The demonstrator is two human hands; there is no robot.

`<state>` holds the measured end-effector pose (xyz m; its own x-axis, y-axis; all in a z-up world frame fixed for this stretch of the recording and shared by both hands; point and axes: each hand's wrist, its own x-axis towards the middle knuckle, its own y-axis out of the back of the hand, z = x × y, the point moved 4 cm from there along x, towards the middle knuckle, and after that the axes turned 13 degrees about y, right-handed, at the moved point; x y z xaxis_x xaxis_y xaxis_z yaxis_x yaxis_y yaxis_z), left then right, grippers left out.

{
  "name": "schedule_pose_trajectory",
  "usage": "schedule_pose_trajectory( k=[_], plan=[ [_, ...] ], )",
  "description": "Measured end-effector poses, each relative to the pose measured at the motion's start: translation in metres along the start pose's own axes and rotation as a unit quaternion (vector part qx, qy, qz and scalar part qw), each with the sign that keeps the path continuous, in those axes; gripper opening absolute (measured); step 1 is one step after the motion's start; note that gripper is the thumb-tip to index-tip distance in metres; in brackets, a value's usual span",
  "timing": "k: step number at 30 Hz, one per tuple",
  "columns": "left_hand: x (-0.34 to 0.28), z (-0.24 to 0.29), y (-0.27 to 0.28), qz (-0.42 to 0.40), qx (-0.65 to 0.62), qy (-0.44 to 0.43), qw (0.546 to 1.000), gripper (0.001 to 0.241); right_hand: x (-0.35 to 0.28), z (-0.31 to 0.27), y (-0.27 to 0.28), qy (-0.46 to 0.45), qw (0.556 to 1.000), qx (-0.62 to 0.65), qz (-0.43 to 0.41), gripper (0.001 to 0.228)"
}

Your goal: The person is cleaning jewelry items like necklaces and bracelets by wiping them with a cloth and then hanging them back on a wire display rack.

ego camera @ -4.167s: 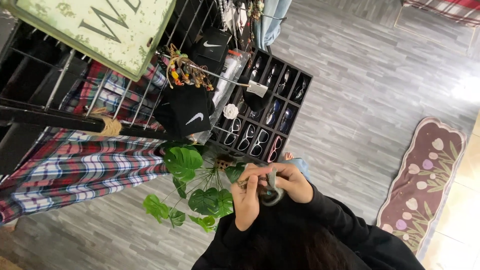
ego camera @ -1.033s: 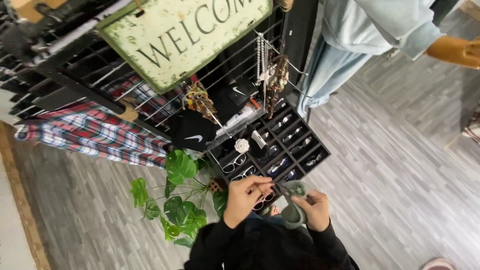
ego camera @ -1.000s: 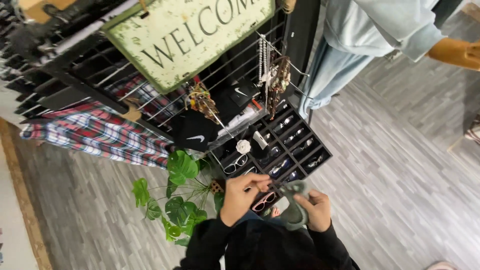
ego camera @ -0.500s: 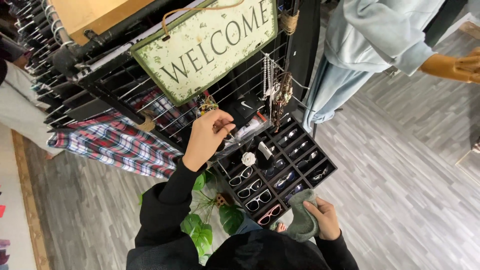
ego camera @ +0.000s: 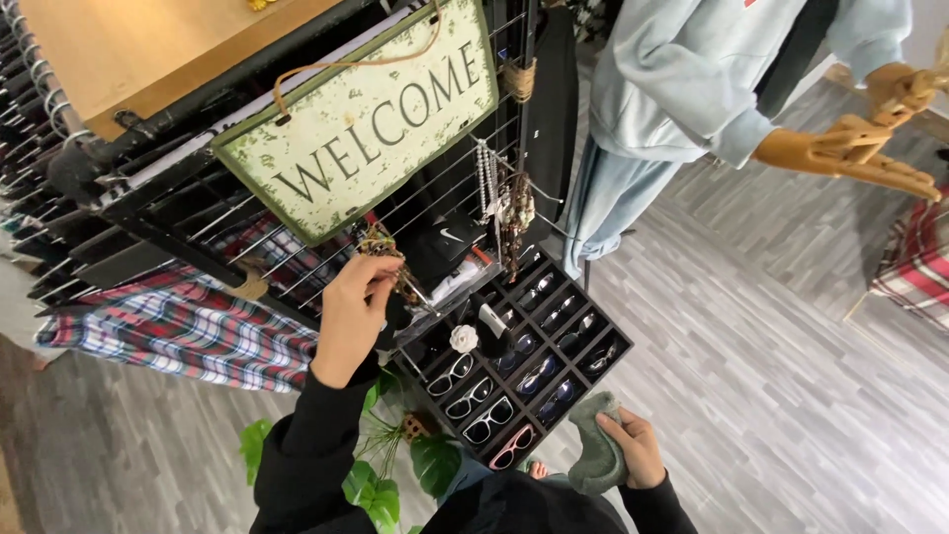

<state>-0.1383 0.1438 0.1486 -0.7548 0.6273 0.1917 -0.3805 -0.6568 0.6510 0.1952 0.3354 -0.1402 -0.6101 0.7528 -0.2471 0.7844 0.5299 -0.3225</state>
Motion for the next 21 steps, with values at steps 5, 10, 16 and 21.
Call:
schedule_pose_trajectory(
  k=[5, 10, 16, 21],
  plan=[
    [-0.032, 0.037, -0.006, 0.099, 0.066, -0.097, 0.988, 0.028, 0.000, -0.010, 0.008, -0.006, 1.000, -0.002, 0.002, 0.024],
    [-0.038, 0.091, -0.079, 0.003, -0.029, -0.228, 0.973, 0.034, 0.002, -0.007, 0.014, -0.008, 1.000, 0.010, 0.011, 0.022],
    [0.064, 0.047, -0.158, 0.089, -0.126, -0.129, 0.979, 0.010, -0.012, -0.019, 0.024, 0.050, 0.999, -0.003, -0.002, 0.019],
    [0.096, 0.024, -0.176, 0.154, -0.204, -0.022, 0.966, 0.012, -0.024, -0.007, 0.062, 0.021, 0.995, 0.002, 0.096, 0.025]
  ],
)
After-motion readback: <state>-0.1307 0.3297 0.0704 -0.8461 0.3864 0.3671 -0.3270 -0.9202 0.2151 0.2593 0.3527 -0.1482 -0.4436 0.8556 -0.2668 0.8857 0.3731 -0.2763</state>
